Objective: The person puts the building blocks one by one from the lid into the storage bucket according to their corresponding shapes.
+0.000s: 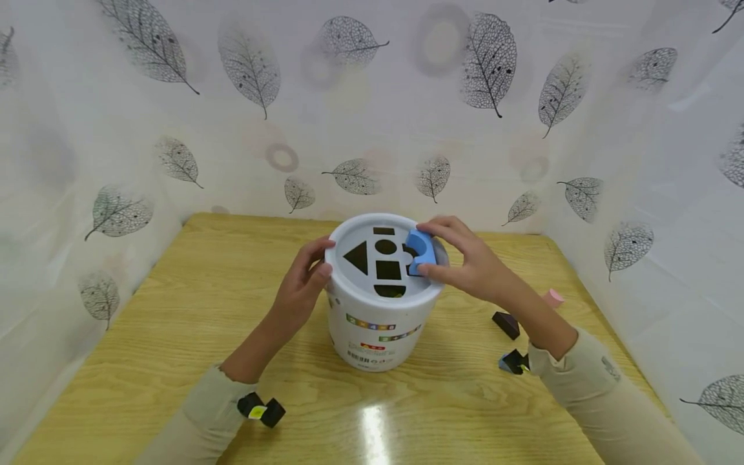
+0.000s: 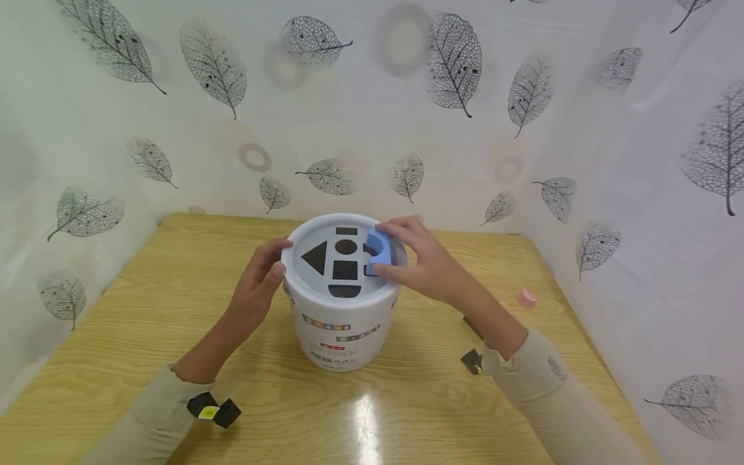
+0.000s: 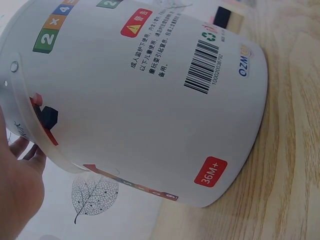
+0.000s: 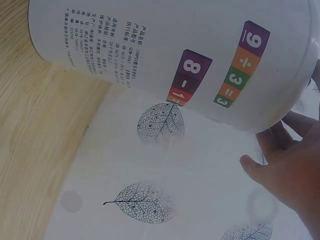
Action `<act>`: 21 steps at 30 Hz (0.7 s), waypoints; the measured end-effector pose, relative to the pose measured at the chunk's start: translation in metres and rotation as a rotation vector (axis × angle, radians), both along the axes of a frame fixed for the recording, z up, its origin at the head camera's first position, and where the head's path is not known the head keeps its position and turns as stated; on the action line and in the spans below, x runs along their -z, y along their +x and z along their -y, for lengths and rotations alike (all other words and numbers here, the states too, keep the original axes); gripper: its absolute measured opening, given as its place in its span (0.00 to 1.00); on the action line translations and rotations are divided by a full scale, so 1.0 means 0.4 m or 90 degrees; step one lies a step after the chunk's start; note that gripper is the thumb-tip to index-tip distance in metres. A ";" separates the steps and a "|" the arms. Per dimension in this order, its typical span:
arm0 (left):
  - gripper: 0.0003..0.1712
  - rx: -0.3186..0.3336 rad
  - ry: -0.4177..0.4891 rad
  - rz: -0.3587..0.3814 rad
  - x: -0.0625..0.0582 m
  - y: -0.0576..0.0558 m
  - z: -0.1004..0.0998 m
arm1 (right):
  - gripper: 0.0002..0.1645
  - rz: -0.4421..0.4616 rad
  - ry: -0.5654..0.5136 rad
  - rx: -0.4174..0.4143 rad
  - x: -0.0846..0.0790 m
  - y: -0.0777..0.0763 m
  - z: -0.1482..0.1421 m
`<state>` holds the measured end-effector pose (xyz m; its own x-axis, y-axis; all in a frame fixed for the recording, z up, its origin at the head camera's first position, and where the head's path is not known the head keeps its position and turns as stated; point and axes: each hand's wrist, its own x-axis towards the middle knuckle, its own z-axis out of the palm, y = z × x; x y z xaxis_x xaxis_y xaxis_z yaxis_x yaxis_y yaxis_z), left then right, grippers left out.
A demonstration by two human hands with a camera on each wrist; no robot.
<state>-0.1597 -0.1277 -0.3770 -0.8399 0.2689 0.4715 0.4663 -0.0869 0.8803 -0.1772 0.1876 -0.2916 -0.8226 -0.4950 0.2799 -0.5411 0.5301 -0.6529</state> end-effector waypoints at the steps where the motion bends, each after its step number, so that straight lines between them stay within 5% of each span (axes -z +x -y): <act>1: 0.24 0.001 0.001 0.000 -0.001 0.000 0.000 | 0.38 -0.003 0.000 -0.002 0.000 0.001 0.002; 21: 0.24 0.008 -0.002 0.005 0.003 -0.002 0.002 | 0.38 -0.016 0.004 -0.006 0.005 0.009 0.009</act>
<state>-0.1607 -0.1284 -0.3782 -0.8399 0.2810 0.4643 0.4588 -0.0894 0.8840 -0.1738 0.1838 -0.2935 -0.8109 -0.5039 0.2974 -0.5619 0.5287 -0.6362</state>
